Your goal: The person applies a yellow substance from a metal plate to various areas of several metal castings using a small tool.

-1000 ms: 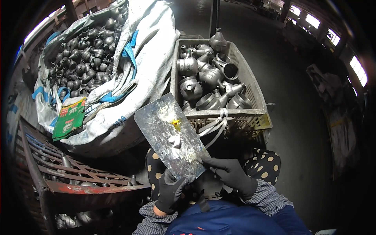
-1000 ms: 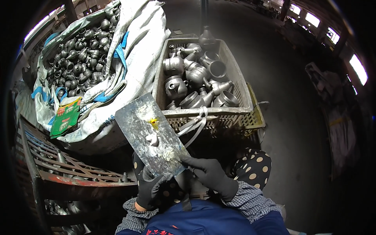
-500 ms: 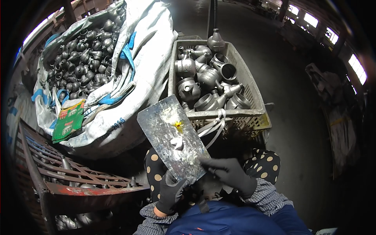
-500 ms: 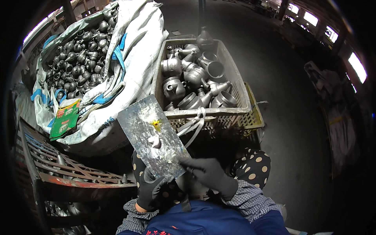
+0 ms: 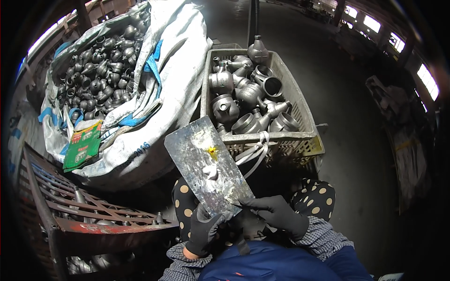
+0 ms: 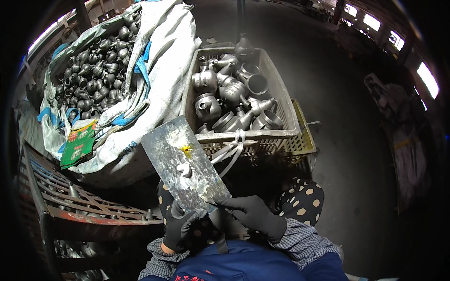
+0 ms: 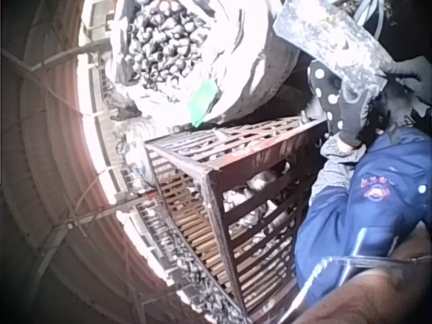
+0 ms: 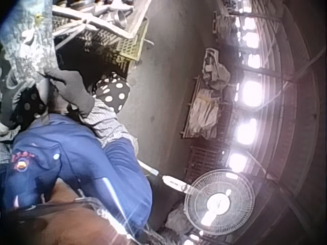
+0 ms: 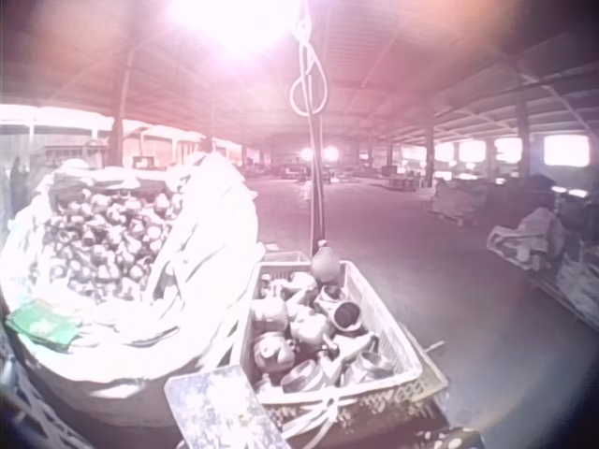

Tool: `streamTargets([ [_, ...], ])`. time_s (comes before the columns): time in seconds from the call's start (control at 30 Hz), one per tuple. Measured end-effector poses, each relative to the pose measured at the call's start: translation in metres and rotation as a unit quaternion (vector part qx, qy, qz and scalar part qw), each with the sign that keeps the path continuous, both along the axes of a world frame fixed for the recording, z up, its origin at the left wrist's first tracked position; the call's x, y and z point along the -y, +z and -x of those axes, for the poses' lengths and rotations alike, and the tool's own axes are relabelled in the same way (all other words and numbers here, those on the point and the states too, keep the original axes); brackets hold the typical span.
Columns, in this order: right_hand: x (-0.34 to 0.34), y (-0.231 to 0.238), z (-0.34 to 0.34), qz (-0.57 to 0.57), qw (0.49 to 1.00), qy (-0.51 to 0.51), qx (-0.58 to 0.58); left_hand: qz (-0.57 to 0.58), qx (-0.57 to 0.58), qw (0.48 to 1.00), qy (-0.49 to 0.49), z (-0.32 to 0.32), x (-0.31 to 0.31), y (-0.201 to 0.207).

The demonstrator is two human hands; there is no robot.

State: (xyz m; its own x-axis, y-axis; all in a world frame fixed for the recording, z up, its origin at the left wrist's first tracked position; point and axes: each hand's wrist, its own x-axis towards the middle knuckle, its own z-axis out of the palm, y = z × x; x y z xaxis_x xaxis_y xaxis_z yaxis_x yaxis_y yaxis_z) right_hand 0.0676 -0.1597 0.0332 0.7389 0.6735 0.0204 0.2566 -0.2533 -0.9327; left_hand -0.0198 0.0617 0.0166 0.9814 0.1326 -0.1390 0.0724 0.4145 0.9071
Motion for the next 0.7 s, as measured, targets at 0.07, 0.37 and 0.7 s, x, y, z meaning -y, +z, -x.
streamTargets([
  [0.07,0.000,0.012,-0.004,-0.014,1.000,0.005,-0.001,-0.004,0.006,1.000,0.005,0.000,0.001,0.000],
  [0.37,0.000,0.014,-0.002,-0.078,0.979,-0.023,-0.189,0.041,-0.009,0.999,0.031,-0.002,-0.006,0.000],
  [0.7,0.011,-0.002,-0.004,-0.110,0.975,-0.038,-0.191,0.011,0.068,0.979,0.190,-0.041,-0.051,0.031],
])
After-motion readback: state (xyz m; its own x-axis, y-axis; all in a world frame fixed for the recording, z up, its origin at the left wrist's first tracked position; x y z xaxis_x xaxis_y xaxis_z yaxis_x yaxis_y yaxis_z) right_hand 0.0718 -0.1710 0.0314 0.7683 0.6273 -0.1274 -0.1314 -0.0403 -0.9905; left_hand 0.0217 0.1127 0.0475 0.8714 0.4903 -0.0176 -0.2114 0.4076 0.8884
